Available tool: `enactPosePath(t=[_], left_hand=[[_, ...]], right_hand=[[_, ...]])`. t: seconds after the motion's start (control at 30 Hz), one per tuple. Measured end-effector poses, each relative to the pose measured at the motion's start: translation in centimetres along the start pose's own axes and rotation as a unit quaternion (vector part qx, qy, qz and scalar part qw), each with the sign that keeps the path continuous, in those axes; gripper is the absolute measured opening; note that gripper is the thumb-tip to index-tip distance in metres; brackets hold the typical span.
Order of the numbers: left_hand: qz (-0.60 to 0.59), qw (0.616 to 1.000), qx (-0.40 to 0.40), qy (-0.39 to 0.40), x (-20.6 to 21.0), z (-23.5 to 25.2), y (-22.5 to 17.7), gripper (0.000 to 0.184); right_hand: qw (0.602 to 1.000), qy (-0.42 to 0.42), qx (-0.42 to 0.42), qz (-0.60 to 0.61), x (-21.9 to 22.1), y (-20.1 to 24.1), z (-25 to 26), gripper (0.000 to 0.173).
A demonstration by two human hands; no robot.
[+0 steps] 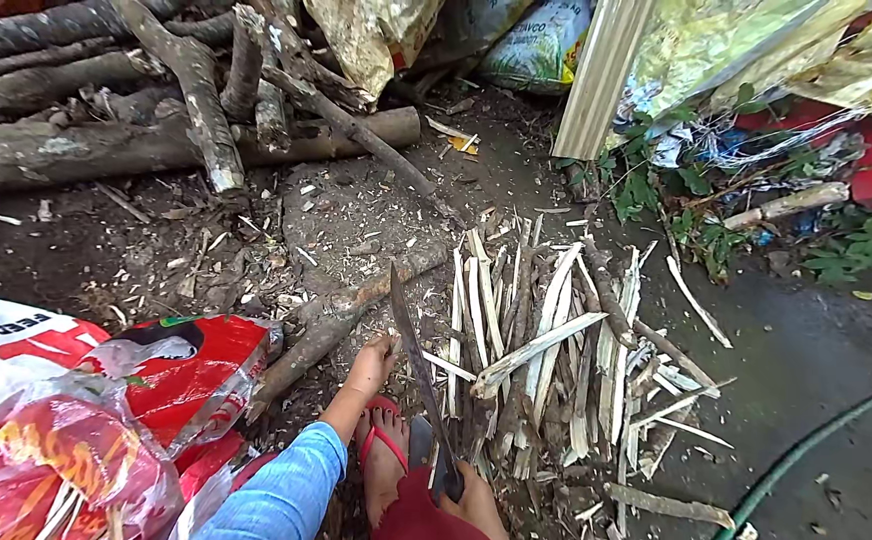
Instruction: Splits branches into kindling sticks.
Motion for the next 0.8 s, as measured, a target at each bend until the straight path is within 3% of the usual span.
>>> enactPosePath(t=[0.1, 0.23, 0.33, 0.4, 0.53, 0.63, 0.7, 0.8], left_hand=[[0.006, 1.0, -0.001, -0.02, -0.9, -0.5, -1.2, 0.024], [-0.009, 0.993, 0.057, -0.105, -2.0, -1.3, -3.1, 0.019], [0.016, 1.0, -0.001, -0.021, 0.3, 0.1, -0.6, 0.027], [0.035, 0.999, -0.015, 0.011, 0.0, 0.9, -1.3, 0.029], [0.01, 0.996, 0.053, -0.07, -1.4, -0.1, -3.5, 0.023], [-0.002, 0.999, 0.027, -0.03, 0.1, 0.3, -1.5, 0.026], [-0.014, 1.0, 0.024, -0.011, -0.6, 0.9, -1.8, 0.039], [-0.049, 0.998, 0.002, -0.046, -3.4, -0.7, -1.6, 0.093]], right_hand=[[1.0, -0.003, -0.014, 0.016, -0.4, 0.5, -0.7, 0.045], [0.999, -0.034, -0.02, 0.005, -0.7, 0.3, -1.2, 0.042], [1.0, -0.002, 0.02, -0.022, -0.5, -0.3, -0.2, 0.047], [1.0, -0.02, 0.003, -0.01, -1.0, -0.2, 0.0, 0.048], [0.997, -0.069, -0.029, 0.0, -1.0, -0.3, -0.9, 0.043], [0.999, -0.021, 0.032, -0.034, -0.5, -0.8, 0.1, 0.046], [0.999, -0.028, 0.017, -0.036, -1.2, -0.8, 0.4, 0.046], [0.994, -0.093, -0.064, -0.005, -1.4, -0.5, -1.4, 0.041]])
Point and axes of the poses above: each hand's wrist, its own z-axis towards the middle knuckle, its own x-axis out of the palm, y = z × x, the point moved 6 cm from there along z, towards the middle knuckle, and after that the axes turned 1 degree about z, right-handed, at the moved point
